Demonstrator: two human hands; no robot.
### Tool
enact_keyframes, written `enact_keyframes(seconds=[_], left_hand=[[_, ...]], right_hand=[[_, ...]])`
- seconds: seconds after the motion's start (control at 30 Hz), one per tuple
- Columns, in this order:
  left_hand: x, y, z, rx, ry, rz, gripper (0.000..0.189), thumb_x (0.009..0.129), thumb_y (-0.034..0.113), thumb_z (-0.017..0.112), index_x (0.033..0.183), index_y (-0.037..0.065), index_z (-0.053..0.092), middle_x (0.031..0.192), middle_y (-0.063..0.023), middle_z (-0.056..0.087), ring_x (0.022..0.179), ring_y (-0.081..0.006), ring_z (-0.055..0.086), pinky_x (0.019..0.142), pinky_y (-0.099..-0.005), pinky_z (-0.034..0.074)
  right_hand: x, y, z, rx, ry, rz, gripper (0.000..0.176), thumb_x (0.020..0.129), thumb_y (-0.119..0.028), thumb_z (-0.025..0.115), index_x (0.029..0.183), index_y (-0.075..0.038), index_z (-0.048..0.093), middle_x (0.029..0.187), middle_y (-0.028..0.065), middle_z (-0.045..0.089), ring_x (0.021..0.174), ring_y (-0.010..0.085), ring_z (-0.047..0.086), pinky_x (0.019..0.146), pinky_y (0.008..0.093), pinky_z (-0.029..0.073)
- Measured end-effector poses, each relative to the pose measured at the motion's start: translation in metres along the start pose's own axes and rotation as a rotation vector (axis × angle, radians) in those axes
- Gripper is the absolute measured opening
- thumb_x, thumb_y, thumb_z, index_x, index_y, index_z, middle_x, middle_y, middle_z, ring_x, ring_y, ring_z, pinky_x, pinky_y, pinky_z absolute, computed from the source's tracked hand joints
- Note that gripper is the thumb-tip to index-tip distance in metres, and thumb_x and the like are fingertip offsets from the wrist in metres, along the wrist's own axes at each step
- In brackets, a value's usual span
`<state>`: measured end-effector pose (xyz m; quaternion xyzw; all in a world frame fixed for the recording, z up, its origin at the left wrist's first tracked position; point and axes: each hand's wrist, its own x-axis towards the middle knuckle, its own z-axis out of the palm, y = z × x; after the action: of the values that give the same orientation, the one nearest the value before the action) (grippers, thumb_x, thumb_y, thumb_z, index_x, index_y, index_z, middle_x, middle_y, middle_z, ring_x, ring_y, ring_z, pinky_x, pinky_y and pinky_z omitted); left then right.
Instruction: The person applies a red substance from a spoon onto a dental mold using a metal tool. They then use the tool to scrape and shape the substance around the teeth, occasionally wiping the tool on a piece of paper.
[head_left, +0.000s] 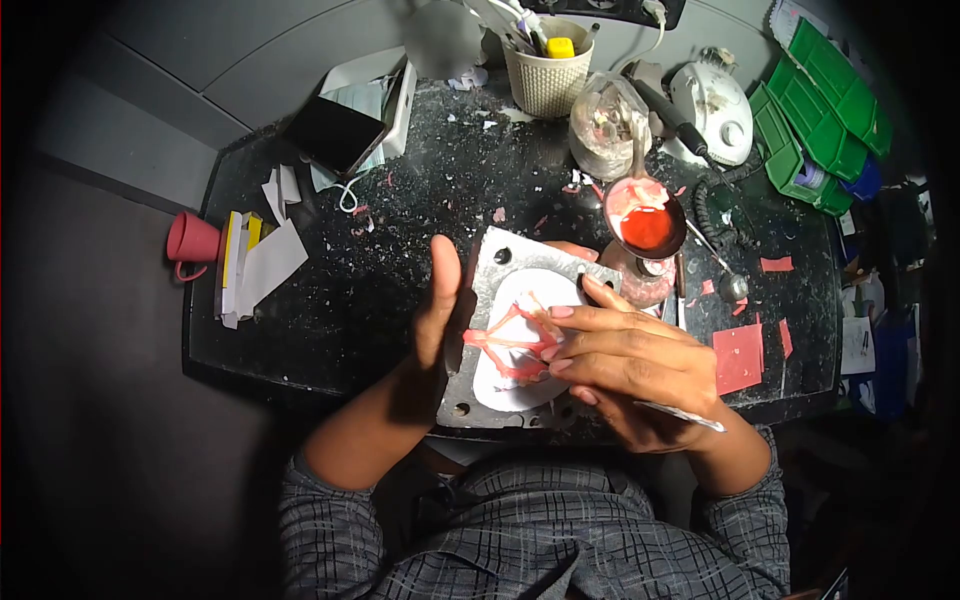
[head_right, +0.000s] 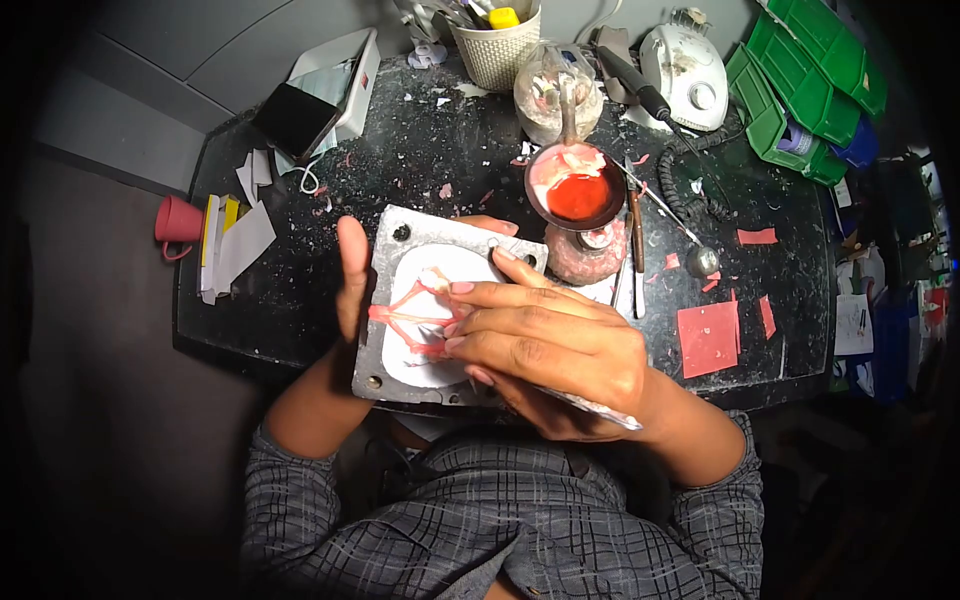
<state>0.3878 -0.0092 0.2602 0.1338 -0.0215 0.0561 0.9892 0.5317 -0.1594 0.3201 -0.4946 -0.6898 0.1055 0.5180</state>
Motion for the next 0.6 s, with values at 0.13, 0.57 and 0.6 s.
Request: enact_keyframes(seconds=[0.13,0.57,0.6], left_hand=[[0.0,0.002,0.007,0.125,0.099,0.003,0.122,0.083,0.09,0.037,0.151,-0.011,0.025,0.141,-0.0312,0.05,0.131,-0.0411,0.052,0.111,-0.0531,0.043],[0.001,0.018,0.024,0.558,0.071,0.226,0.131,0.069,0.077,0.076,0.156,-0.002,0.017,0.138,-0.0384,0.049,0.128,-0.0525,0.052,0.098,-0.0606,0.053],[0.001,0.017,0.024,0.558,0.071,0.226,0.131,0.069,0.077,0.076,0.156,-0.002,0.017,0.138,-0.0384,0.049,0.128,-0.0525,0.052,0.098,-0.0606,0.053]], right_hand=[[-0.001,0.0,-0.003,0.008,-0.011,-0.005,0.024,0.079,0.005,0.077,0.103,0.002,0.073,0.099,0.0162,0.074,0.11,0.0354,0.071,0.107,0.0556,0.046],[-0.035,0.012,-0.012,0.667,0.157,0.057,0.031,0.096,-0.025,0.07,0.094,0.002,0.057,0.084,0.02,0.073,0.08,0.0337,0.075,0.082,0.0532,0.06],[-0.033,0.015,-0.007,0.625,0.156,0.026,0.027,0.094,-0.019,0.073,0.094,0.004,0.059,0.084,0.0198,0.072,0.078,0.0319,0.075,0.077,0.0494,0.062]])
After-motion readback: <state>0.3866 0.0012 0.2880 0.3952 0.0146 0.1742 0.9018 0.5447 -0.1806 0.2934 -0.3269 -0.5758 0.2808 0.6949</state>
